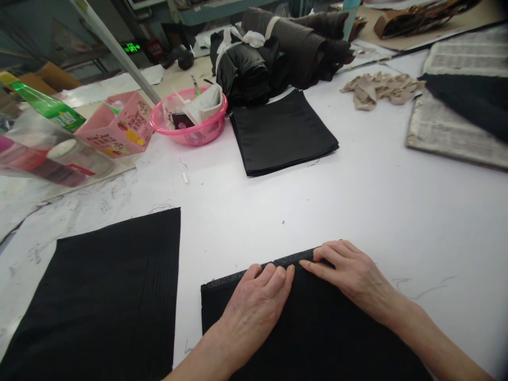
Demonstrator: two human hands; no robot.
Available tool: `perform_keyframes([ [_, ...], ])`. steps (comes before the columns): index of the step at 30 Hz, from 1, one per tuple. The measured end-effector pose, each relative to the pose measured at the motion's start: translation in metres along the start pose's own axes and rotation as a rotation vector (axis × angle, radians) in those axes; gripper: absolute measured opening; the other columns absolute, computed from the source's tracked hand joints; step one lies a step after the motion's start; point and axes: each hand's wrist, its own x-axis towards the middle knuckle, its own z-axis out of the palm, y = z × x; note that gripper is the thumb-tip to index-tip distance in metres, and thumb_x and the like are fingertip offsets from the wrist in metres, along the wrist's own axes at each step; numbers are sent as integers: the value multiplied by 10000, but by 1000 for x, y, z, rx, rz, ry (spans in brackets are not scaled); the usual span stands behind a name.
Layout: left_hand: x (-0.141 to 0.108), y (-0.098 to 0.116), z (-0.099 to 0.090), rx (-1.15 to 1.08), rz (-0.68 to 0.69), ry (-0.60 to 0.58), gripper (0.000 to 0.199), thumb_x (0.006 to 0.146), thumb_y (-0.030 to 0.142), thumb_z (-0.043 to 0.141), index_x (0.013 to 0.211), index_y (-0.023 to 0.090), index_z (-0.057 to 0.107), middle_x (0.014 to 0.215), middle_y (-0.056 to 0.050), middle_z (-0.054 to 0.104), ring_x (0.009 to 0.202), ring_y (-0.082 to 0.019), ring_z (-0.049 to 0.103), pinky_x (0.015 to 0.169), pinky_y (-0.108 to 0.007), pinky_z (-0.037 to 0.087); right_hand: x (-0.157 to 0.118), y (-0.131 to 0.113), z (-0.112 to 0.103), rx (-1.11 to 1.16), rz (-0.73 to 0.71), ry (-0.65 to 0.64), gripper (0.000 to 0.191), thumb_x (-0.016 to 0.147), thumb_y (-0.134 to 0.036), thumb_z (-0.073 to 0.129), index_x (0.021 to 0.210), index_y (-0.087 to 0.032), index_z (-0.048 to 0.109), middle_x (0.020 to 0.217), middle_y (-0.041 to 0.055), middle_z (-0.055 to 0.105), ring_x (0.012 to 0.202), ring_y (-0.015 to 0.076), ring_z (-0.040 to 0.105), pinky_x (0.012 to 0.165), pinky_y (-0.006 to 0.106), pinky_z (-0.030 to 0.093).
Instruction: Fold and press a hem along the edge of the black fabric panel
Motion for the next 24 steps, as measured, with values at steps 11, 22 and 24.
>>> perform_keyframes([
  [11, 10, 5, -1, 2, -18, -21, 526, 940, 74, 416, 1455, 113, 318, 996, -59, 531, 864, -178, 502, 754, -328, 453, -10, 10, -7, 1, 20, 24, 287, 996, -156, 467, 1220, -260, 613, 991, 45, 594, 950, 183, 542, 834, 359, 433],
  [22, 19, 8, -3, -10, 18, -5, 557, 915, 53, 437, 1457, 70, 311, 989, -53, 520, 855, -187, 478, 735, -346, 441, -14, 15, -13, 10, 29, 7, 268, 1009, -171, 454, 1207, -255, 614, 1011, 43, 586, 970, 180, 526, 847, 356, 412],
  [24, 21, 8, -3, -20, 17, -8, 562, 918, 69, 446, 1462, 80, 304, 985, -51, 522, 859, -188, 478, 738, -345, 436, -15, 15, -14, 3, 26, 4, 259, 1013, -170, 451, 1199, -243, 614, 1013, 43, 581, 979, 178, 520, 856, 355, 406],
])
